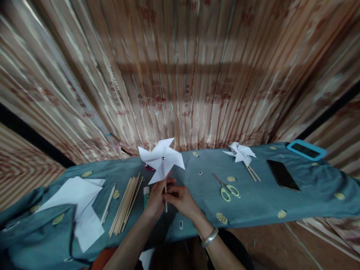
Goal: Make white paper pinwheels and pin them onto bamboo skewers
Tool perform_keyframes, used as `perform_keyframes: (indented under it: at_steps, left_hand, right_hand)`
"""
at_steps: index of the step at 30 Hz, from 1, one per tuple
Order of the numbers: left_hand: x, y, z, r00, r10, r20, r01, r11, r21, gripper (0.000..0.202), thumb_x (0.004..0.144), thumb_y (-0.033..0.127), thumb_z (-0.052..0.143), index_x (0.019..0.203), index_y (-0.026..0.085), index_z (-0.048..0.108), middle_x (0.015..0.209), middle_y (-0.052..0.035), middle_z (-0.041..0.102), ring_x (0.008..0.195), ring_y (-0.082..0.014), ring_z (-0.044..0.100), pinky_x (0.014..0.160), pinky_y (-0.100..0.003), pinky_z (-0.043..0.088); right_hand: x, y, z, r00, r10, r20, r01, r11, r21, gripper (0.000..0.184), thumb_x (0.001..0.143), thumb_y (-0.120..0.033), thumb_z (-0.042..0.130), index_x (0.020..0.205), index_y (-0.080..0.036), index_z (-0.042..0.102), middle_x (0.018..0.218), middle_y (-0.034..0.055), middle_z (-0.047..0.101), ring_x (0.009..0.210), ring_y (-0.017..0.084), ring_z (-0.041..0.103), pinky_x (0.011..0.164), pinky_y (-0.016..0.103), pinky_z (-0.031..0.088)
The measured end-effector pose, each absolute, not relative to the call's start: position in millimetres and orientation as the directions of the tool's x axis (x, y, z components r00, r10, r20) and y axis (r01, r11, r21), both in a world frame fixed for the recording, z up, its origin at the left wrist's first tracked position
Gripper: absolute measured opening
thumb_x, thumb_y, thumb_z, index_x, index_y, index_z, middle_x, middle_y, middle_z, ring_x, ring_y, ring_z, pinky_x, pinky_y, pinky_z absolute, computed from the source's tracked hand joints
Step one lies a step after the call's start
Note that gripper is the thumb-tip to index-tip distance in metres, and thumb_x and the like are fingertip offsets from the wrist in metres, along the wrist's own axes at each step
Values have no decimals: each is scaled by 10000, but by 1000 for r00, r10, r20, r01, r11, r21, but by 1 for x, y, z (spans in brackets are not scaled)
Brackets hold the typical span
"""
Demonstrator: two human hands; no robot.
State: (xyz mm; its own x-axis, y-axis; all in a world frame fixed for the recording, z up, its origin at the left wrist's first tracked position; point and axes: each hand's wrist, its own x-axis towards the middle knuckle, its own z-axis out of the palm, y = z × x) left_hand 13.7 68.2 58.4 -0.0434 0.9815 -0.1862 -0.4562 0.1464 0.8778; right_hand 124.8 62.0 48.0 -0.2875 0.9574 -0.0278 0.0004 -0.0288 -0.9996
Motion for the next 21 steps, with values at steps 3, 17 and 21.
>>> perform_keyframes:
  at_steps: [3, 17, 21]
  left_hand:
    - [13, 77, 47, -76, 979, -191, -421, 142, 896, 419, 627, 558, 761, 750, 158, 765, 828, -88, 733, 834, -205, 654, 774, -301, 501]
    - [20, 81, 38, -62, 967, -246, -416, 199, 887, 408, 632, 445, 800, 909, 147, 777, 895, -119, 775, 858, -231, 714, 798, -322, 539]
    - [20, 79, 38, -55, 959, -277, -413, 231, 881, 396, 633, 451, 806, 884, 147, 779, 883, -117, 776, 850, -233, 720, 799, -323, 540]
  right_hand:
    - [125, 74, 39, -290, 957, -28, 6, -27, -1000, 320, 704, -488, 753, 674, -171, 719, 644, 0, 666, 610, 135, 556, 623, 263, 419]
    - [133, 78, 15, -232, 972, -15, 70, 1, -998, 235, 763, -407, 676, 711, -183, 726, 652, -7, 642, 617, 134, 542, 632, 271, 429]
    - [136, 72, 19, -225, 973, -51, 136, -20, -991, 269, 763, -440, 681, 707, -182, 729, 629, -11, 627, 601, 133, 531, 610, 268, 413]
